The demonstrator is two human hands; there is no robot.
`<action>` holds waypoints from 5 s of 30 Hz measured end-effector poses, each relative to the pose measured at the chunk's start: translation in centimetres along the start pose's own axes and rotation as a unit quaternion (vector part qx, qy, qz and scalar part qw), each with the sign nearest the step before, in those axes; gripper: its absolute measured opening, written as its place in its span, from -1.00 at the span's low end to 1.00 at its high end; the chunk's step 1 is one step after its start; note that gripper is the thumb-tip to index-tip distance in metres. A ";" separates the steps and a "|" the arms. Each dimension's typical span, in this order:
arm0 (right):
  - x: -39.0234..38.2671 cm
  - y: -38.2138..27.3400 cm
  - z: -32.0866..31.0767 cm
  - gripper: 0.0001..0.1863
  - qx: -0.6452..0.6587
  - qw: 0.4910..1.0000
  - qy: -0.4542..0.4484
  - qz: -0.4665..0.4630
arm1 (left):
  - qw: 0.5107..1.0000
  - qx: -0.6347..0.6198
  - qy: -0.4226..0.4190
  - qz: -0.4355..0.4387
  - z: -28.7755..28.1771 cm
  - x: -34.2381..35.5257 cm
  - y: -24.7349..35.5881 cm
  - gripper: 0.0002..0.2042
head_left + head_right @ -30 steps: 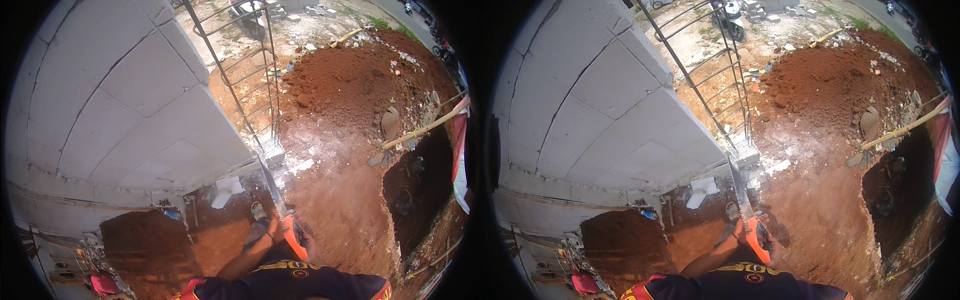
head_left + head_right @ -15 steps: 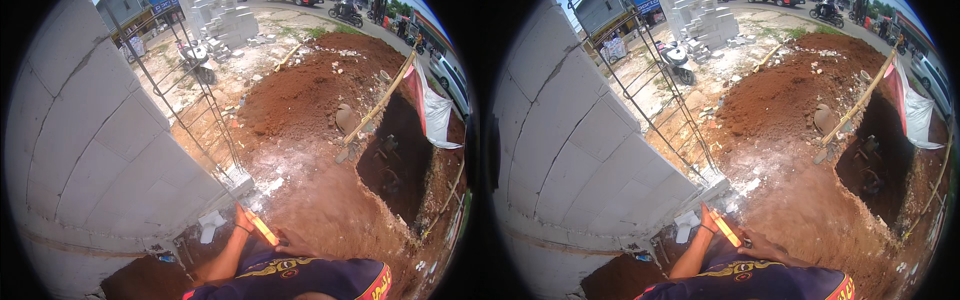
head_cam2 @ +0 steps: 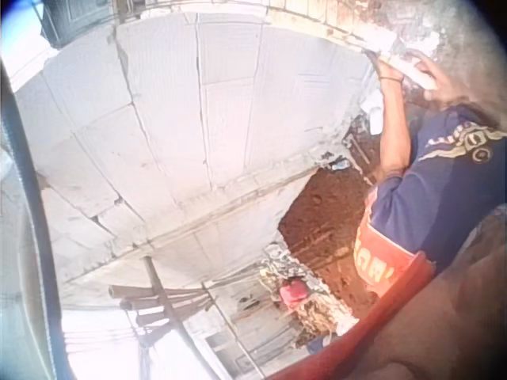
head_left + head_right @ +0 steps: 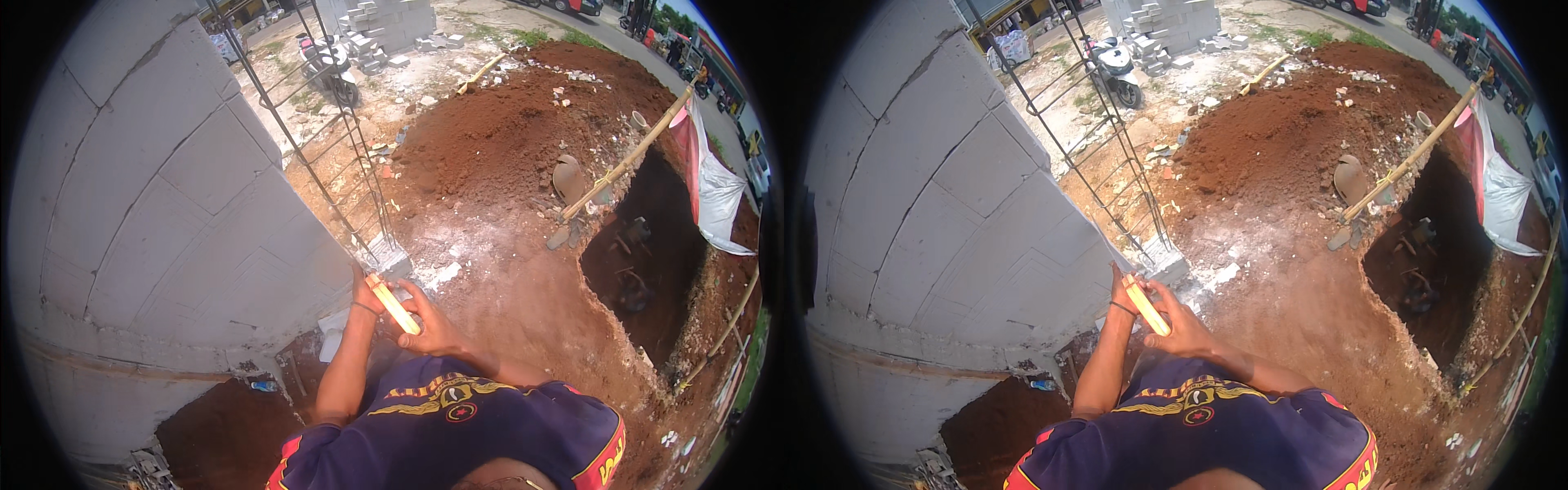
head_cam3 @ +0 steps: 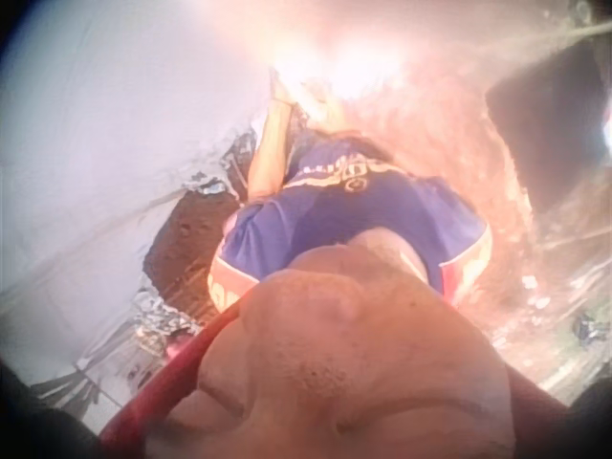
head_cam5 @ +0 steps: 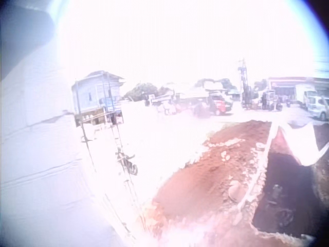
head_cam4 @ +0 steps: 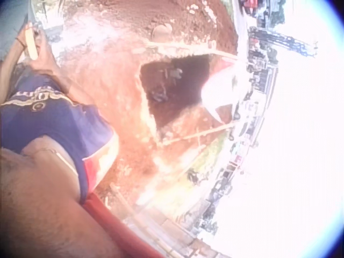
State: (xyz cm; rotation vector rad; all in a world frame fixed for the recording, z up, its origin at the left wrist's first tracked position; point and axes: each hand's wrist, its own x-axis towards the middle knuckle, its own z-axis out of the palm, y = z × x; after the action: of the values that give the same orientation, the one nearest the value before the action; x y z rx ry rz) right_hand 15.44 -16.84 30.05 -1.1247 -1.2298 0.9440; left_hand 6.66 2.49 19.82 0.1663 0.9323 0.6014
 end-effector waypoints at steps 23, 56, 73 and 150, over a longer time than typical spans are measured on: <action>11.3 -0.7 1.1 0.15 -0.014 0.989 -0.052 -0.138 | 0.982 0.013 -0.078 0.173 7.2 -2.8 10.3 -0.41; 13.5 -7.9 2.0 -0.37 -0.139 0.965 0.029 0.221 | 0.994 -0.074 0.007 0.082 7.1 3.5 13.8 -0.33; 15.1 -6.1 3.0 -0.32 -0.201 0.972 0.026 0.115 | 0.989 -0.051 -0.037 0.134 7.5 5.1 16.6 -0.48; 17.1 -7.7 2.1 -0.25 -0.099 0.990 -0.065 0.073 | 0.983 -0.024 -0.126 0.134 8.4 -0.3 15.3 -0.50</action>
State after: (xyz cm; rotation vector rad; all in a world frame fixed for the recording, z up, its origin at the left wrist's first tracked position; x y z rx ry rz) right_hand 15.13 -1.62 41.29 -1.3423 -1.3851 1.0351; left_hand 6.88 15.99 30.94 0.3207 0.6540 0.8295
